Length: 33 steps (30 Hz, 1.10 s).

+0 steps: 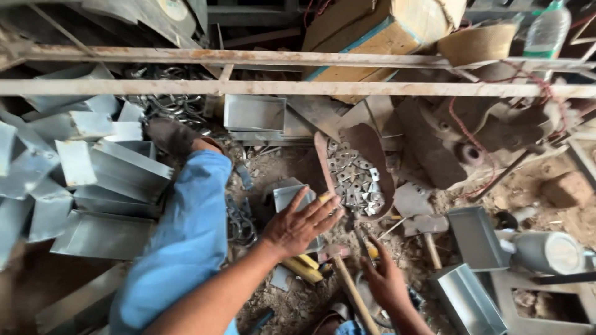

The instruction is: The person assembles a metal box by hammering the sides into place and then welding the joints.

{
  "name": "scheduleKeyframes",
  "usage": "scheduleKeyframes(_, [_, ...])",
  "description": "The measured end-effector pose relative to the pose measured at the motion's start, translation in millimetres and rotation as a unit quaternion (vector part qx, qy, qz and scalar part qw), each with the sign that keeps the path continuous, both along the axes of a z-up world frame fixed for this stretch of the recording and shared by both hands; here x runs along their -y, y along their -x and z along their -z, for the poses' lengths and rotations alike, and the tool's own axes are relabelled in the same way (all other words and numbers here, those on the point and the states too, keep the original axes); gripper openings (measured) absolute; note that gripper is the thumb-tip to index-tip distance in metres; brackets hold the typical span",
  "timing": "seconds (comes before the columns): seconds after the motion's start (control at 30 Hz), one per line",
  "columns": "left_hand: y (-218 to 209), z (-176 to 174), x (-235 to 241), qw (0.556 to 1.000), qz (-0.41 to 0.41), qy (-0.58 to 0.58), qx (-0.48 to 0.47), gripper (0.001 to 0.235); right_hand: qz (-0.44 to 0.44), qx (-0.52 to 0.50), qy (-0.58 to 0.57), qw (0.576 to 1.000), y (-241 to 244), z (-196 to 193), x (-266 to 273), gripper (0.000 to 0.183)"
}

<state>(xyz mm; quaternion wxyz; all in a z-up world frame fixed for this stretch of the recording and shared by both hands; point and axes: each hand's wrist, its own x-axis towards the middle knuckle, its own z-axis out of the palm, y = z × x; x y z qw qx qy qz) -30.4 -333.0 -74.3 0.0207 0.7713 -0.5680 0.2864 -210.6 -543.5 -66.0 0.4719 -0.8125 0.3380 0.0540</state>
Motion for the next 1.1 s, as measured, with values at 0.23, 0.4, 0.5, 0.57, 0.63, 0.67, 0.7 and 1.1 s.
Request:
scheduleKeyframes(0.23, [1,8,4,0.997,-0.056,-0.051,-0.010,0.070,-0.040,0.019,0.024,0.999,3,14,-1,0.065])
scheduleKeyframes(0.4, [-3,12,16,0.992,-0.099,-0.043,0.067,0.067,-0.055,0.030,0.043,0.997,3,17,-2,0.065])
scheduleKeyframes(0.5, [1,2,20,0.979,-0.128,-0.102,0.123,0.075,-0.020,-0.068,0.016,0.997,0,1,-6,0.067])
scheduleKeyframes(0.57, [5,-15,18,0.966,-0.122,-0.130,0.186,0.074,-0.010,-0.076,0.012,0.997,1,0,-7,0.067])
scheduleKeyframes(0.63, [10,-38,13,0.968,-0.090,-0.116,0.204,0.066,-0.025,-0.038,0.027,0.999,0,10,-3,0.066])
scheduleKeyframes(0.67, [13,-52,11,0.976,-0.062,-0.087,0.191,0.058,-0.032,-0.019,0.035,0.999,1,18,1,0.065])
scheduleKeyframes(0.7, [17,-67,9,0.982,-0.033,-0.056,0.179,0.051,-0.040,-0.001,0.049,0.998,1,26,3,0.065])
scheduleKeyframes(1.1, [80,-175,14,-0.028,0.442,0.603,-0.663,0.021,-0.019,-0.014,0.075,0.997,-8,19,-8,0.068])
